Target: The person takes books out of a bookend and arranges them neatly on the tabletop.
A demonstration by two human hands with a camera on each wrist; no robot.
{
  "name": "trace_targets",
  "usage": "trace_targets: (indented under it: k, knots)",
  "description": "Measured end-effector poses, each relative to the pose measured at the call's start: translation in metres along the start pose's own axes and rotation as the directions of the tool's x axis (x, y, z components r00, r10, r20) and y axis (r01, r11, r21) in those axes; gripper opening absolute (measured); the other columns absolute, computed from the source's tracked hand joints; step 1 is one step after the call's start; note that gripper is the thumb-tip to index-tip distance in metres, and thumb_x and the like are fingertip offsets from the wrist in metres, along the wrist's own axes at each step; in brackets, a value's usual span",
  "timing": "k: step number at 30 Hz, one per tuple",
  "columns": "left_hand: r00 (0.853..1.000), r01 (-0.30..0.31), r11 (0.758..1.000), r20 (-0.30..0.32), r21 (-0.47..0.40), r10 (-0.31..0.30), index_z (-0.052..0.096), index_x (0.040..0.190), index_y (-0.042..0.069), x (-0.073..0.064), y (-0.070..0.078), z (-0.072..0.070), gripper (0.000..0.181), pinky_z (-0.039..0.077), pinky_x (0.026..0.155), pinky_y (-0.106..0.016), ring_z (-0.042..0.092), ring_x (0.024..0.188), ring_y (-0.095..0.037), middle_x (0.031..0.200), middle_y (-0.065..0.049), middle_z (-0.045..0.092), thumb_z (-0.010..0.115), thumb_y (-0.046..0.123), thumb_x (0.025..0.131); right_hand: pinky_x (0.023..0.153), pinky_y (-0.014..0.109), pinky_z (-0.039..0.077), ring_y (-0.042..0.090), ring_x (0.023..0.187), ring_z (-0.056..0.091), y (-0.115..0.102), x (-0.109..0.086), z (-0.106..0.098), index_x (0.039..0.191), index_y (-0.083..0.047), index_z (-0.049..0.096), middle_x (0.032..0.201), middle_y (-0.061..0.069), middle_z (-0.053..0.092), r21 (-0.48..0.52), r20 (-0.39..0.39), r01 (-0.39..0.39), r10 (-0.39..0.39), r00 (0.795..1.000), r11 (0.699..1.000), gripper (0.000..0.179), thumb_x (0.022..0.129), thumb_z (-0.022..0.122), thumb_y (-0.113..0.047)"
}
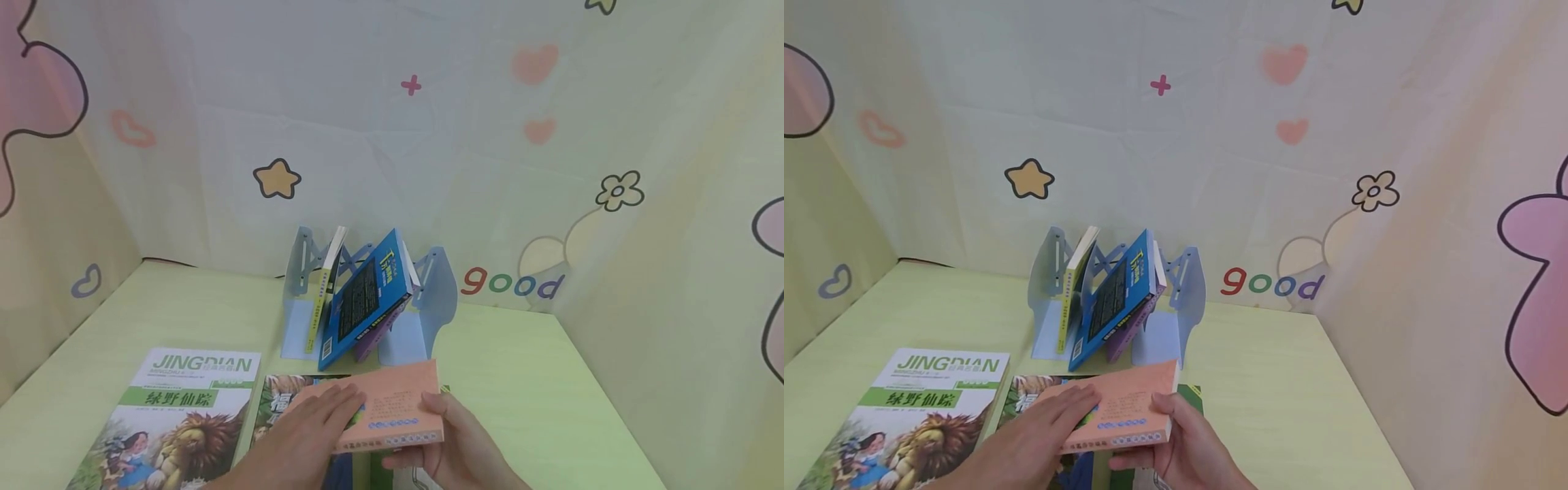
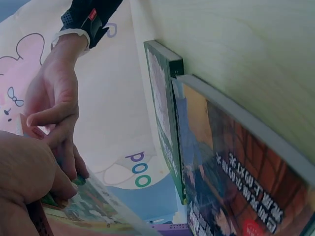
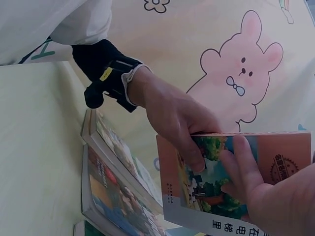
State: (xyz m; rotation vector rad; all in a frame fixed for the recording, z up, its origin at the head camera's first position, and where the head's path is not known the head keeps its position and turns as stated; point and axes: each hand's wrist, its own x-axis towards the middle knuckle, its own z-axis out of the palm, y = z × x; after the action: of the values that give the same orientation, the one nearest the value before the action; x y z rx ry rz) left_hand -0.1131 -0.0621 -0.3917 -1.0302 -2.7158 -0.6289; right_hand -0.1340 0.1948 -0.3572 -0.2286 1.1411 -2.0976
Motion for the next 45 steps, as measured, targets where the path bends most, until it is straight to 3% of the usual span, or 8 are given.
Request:
trace_targets:
  k: [8, 12, 20, 26, 32, 35, 40, 45]
  knots:
    - [0.997, -0.007, 1.000, -0.081, 0.031, 0.009, 0.049, 0.147, 0.007, 0.000, 0.001, -0.009, 0.072, 0.051, 0.104, -0.048, 0.060, 0.129, -0.028, 0.142, -0.009, 0.062, 0.077, -0.007, 0.082, 0.099, 0.039, 0.055, 0.032, 0.124, 0.063, -0.002, 0.002, -0.002, 0.162, -0.006, -0.008, 0.149, 0.016, 0.054, -0.023, 0.142, 0.028, -0.024, 0.990, 0.999, 0.071, 0.114, 0.028, -0.044]
    - [0.992, -0.031, 0.999, -0.124, 0.042, 0.036, 0.050, 0.145, 0.006, 0.000, 0.000, -0.014, 0.080, 0.053, 0.100, -0.048, 0.064, 0.123, -0.029, 0.138, -0.010, 0.064, 0.081, -0.012, 0.074, 0.100, 0.039, 0.054, 0.035, 0.125, 0.062, -0.002, 0.003, -0.003, 0.165, -0.009, 0.003, 0.149, 0.017, 0.055, -0.052, 0.165, 0.047, -0.038, 0.986, 0.998, 0.069, 0.113, 0.022, -0.050]
    - [0.986, 0.086, 0.994, -0.139, -0.061, -0.094, 0.049, 0.149, 0.011, -0.003, -0.001, -0.022, 0.070, 0.060, 0.081, -0.043, 0.069, 0.113, -0.030, 0.133, -0.011, 0.066, 0.075, -0.007, 0.087, 0.099, 0.035, 0.054, 0.030, 0.124, 0.064, -0.004, 0.003, -0.007, 0.159, -0.009, 0.036, 0.143, 0.015, 0.061, -0.061, 0.210, 0.064, -0.050, 0.976, 0.996, 0.072, 0.111, 0.013, -0.056]
    - [0.975, 0.178, 0.965, -0.099, -0.193, -0.200, 0.051, 0.148, 0.018, 0.001, -0.003, -0.033, 0.066, 0.059, 0.074, -0.035, 0.070, 0.103, -0.022, 0.128, -0.005, 0.069, 0.071, -0.006, 0.091, 0.097, 0.030, 0.054, 0.027, 0.124, 0.064, -0.010, -0.001, -0.008, 0.160, 0.002, 0.027, 0.147, 0.013, 0.058, -0.193, 0.107, 0.084, -0.064, 0.992, 0.978, 0.076, 0.111, 0.018, -0.056]
    - [0.961, 0.234, 0.873, -0.035, -0.427, -0.275, 0.047, 0.149, 0.016, 0.003, -0.009, -0.043, 0.047, 0.050, 0.056, -0.028, 0.059, 0.071, -0.009, 0.118, -0.007, 0.068, 0.057, 0.003, 0.105, 0.098, 0.030, 0.053, 0.025, 0.121, 0.065, -0.015, -0.005, -0.010, 0.155, 0.001, 0.038, 0.143, 0.013, 0.060, -0.270, -0.016, 0.047, -0.054, 0.998, 0.962, 0.075, 0.110, 0.026, -0.058]
    - [0.948, 0.264, 0.797, -0.003, -0.544, -0.317, 0.042, 0.150, 0.015, 0.003, -0.011, -0.047, 0.046, 0.046, 0.045, -0.028, 0.049, 0.053, -0.009, 0.093, -0.008, 0.065, 0.054, 0.006, 0.107, 0.098, 0.030, 0.053, 0.025, 0.122, 0.065, -0.017, -0.007, -0.014, 0.147, -0.005, 0.051, 0.141, 0.011, 0.063, -0.283, 0.002, 0.071, -0.073, 0.997, 0.956, 0.066, 0.111, 0.026, -0.055]
    - [0.915, 0.314, 0.673, 0.024, -0.669, -0.403, 0.038, 0.149, 0.012, 0.003, -0.013, -0.051, 0.044, 0.042, 0.043, -0.029, 0.045, 0.050, -0.014, 0.075, -0.007, 0.055, 0.055, 0.012, 0.108, 0.099, 0.032, 0.053, 0.027, 0.122, 0.064, -0.026, -0.010, -0.018, 0.140, -0.010, 0.057, 0.139, 0.010, 0.063, -0.378, -0.060, 0.089, -0.120, 0.991, 0.922, 0.062, 0.110, 0.027, -0.056]
    - [0.884, 0.329, 0.587, 0.023, -0.740, -0.467, 0.033, 0.154, 0.010, 0.005, -0.015, -0.053, 0.053, 0.047, 0.063, -0.033, 0.051, 0.066, -0.018, 0.096, -0.010, 0.061, 0.058, 0.015, 0.107, 0.098, 0.036, 0.054, 0.029, 0.121, 0.064, -0.042, -0.007, -0.023, 0.139, -0.004, 0.054, 0.135, 0.012, 0.064, -0.521, -0.225, 0.137, -0.290, 0.930, 0.842, 0.064, 0.110, 0.031, -0.056]
